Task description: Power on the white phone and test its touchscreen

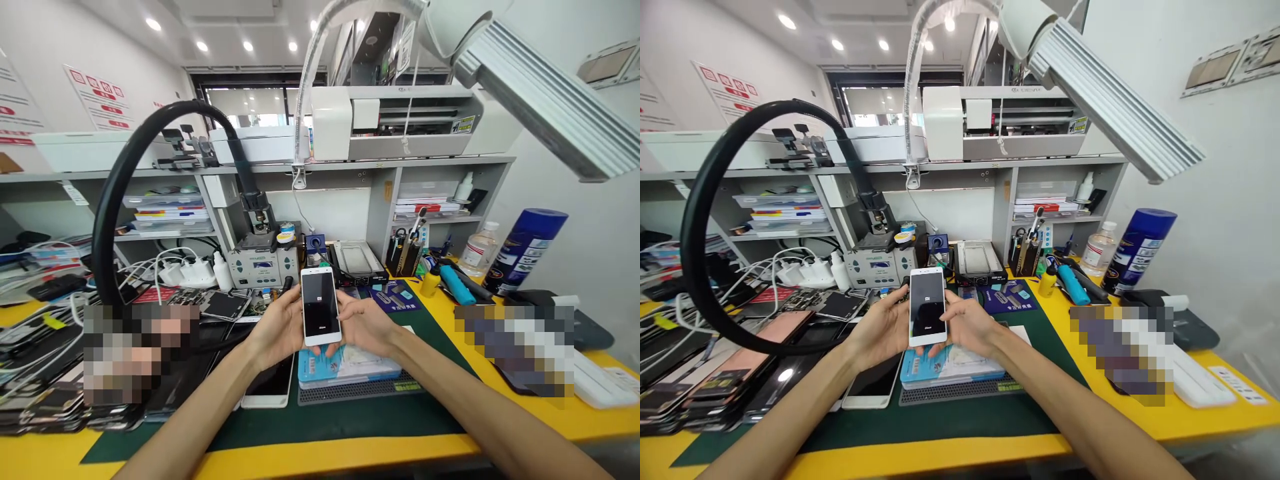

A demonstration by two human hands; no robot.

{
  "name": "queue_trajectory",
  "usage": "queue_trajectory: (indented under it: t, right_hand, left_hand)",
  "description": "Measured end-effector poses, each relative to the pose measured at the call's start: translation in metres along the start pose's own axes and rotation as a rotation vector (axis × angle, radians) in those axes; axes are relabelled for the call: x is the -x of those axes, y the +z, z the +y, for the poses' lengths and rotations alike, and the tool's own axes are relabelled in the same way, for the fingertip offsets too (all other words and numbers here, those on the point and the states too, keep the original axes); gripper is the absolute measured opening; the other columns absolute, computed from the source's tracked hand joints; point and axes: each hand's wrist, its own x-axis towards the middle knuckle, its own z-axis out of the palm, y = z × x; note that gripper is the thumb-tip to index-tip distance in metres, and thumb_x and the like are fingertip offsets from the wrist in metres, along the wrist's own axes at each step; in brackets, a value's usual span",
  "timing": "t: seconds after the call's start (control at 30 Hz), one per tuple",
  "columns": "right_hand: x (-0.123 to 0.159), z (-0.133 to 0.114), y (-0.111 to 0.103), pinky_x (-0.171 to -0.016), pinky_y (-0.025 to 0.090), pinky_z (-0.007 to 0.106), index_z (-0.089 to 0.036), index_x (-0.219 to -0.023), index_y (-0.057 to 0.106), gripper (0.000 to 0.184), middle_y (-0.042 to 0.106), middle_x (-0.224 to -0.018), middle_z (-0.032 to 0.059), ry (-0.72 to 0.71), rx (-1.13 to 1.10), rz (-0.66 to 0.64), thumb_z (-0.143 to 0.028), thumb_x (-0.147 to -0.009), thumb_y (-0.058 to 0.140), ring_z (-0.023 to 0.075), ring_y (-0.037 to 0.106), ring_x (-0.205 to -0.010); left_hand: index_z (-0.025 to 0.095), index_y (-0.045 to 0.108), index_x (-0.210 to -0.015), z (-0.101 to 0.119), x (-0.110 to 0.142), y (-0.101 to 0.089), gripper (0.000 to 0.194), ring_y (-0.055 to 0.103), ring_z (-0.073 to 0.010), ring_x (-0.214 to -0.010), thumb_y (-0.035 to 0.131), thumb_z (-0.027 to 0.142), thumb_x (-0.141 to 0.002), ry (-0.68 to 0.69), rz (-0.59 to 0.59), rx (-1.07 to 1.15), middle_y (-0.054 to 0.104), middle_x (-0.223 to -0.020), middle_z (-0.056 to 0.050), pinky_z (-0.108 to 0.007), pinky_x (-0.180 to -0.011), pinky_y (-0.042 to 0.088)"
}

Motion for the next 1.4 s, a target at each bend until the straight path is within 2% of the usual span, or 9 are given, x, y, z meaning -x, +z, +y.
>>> queue_trajectory:
  t: [0.1, 0.23, 0.47, 0.6, 0.83, 0.93, 1.2, 1.3, 1.4]
  right_hand:
    - [0.000, -0.002, -0.005, -0.061, 0.062, 0.043, -0.024, -0.128, 0.047, 0.053, 0.065, -0.102, 0.0062, 0.000, 0.005, 0.021, -0.011, -0.076, 0.049, 0.0210, 0.067, -0.076]
    - [0.001, -0.006, -0.007, -0.064, 0.063, 0.044, -0.023, -0.127, 0.047, 0.046, 0.065, -0.101, 0.0065, 0.005, 0.006, 0.046, -0.015, -0.081, 0.049, 0.0200, 0.067, -0.076]
    - [0.002, -0.009, -0.005, -0.068, 0.064, 0.049, -0.020, -0.122, 0.052, 0.035, 0.065, -0.102, 0.0084, 0.036, -0.017, 0.026, -0.022, -0.088, 0.047, 0.0220, 0.067, -0.082]
    - [0.002, -0.010, -0.006, -0.072, 0.064, 0.051, -0.020, -0.121, 0.054, 0.034, 0.065, -0.105, 0.0094, 0.042, -0.035, -0.001, -0.022, -0.088, 0.047, 0.0230, 0.067, -0.088]
    - [0.003, -0.013, -0.007, -0.075, 0.065, 0.040, -0.017, -0.123, 0.056, 0.056, 0.067, -0.111, 0.0089, 0.051, -0.022, -0.040, 0.001, -0.070, 0.055, 0.0204, 0.068, -0.093]
    - [0.002, -0.012, -0.008, -0.077, 0.065, 0.039, -0.016, -0.123, 0.056, 0.062, 0.067, -0.117, 0.0091, 0.055, -0.009, -0.051, 0.005, -0.065, 0.057, 0.0202, 0.069, -0.095]
    - [0.002, -0.011, -0.006, -0.087, 0.062, 0.040, -0.021, -0.136, 0.049, 0.078, 0.059, -0.134, 0.0110, 0.070, 0.085, -0.093, 0.003, -0.065, 0.073, 0.0214, 0.066, -0.108]
    - [0.002, -0.010, -0.001, -0.084, 0.061, 0.034, -0.024, -0.141, 0.044, 0.088, 0.056, -0.137, 0.0104, 0.054, 0.186, -0.070, -0.001, -0.065, 0.081, 0.0181, 0.066, -0.104]
    - [0.000, -0.006, 0.003, -0.084, 0.057, 0.026, -0.024, -0.141, 0.046, 0.087, 0.056, -0.138, 0.0095, -0.002, 0.283, -0.051, -0.007, -0.065, 0.085, 0.0145, 0.068, -0.101]
  left_hand:
    - [0.012, 0.057, -0.129, 0.002, -0.006, 0.000, 0.059, 0.069, -0.0298, -0.083, 0.037, 0.058, -0.098, -0.019, 0.005, -0.014, 0.069, -0.109, -0.018, -0.043, -0.068, 0.055]
    - [0.011, 0.056, -0.130, 0.005, -0.013, -0.002, 0.062, 0.070, -0.0330, -0.079, 0.038, 0.060, -0.097, -0.057, 0.002, -0.022, 0.070, -0.101, -0.018, -0.046, -0.065, 0.056]
    - [0.011, 0.060, -0.125, -0.002, -0.010, -0.001, 0.053, 0.069, -0.0283, -0.073, 0.044, 0.054, -0.098, 0.001, 0.025, 0.009, 0.070, -0.099, -0.016, -0.041, -0.058, 0.056]
    - [0.010, 0.061, -0.124, -0.003, -0.009, -0.004, 0.051, 0.069, -0.0275, -0.071, 0.043, 0.051, -0.099, 0.004, 0.036, 0.037, 0.071, -0.102, -0.018, -0.039, -0.054, 0.056]
    - [0.007, 0.059, -0.125, -0.003, -0.009, -0.010, 0.048, 0.071, -0.0280, -0.065, 0.043, 0.044, -0.100, -0.025, 0.076, 0.080, 0.074, -0.095, -0.019, -0.038, -0.048, 0.057]
    - [0.008, 0.057, -0.128, -0.004, -0.010, -0.010, 0.045, 0.071, -0.0273, -0.060, 0.042, 0.040, -0.101, -0.023, 0.098, 0.099, 0.074, -0.091, -0.018, -0.037, -0.045, 0.057]
    - [0.001, 0.051, -0.132, -0.007, -0.013, -0.015, 0.042, 0.073, -0.0250, -0.059, 0.039, 0.029, -0.102, -0.093, 0.195, 0.186, 0.075, -0.083, -0.019, -0.030, -0.045, 0.059]
    - [0.001, 0.051, -0.132, -0.008, -0.014, -0.017, 0.044, 0.075, -0.0276, -0.067, 0.037, 0.030, -0.103, -0.098, 0.223, 0.210, 0.075, -0.083, -0.019, -0.028, -0.043, 0.058]
    - [0.001, 0.051, -0.133, -0.010, -0.013, -0.017, 0.044, 0.074, -0.0258, -0.062, 0.038, 0.030, -0.103, -0.082, 0.245, 0.219, 0.075, -0.084, -0.019, -0.028, -0.041, 0.058]
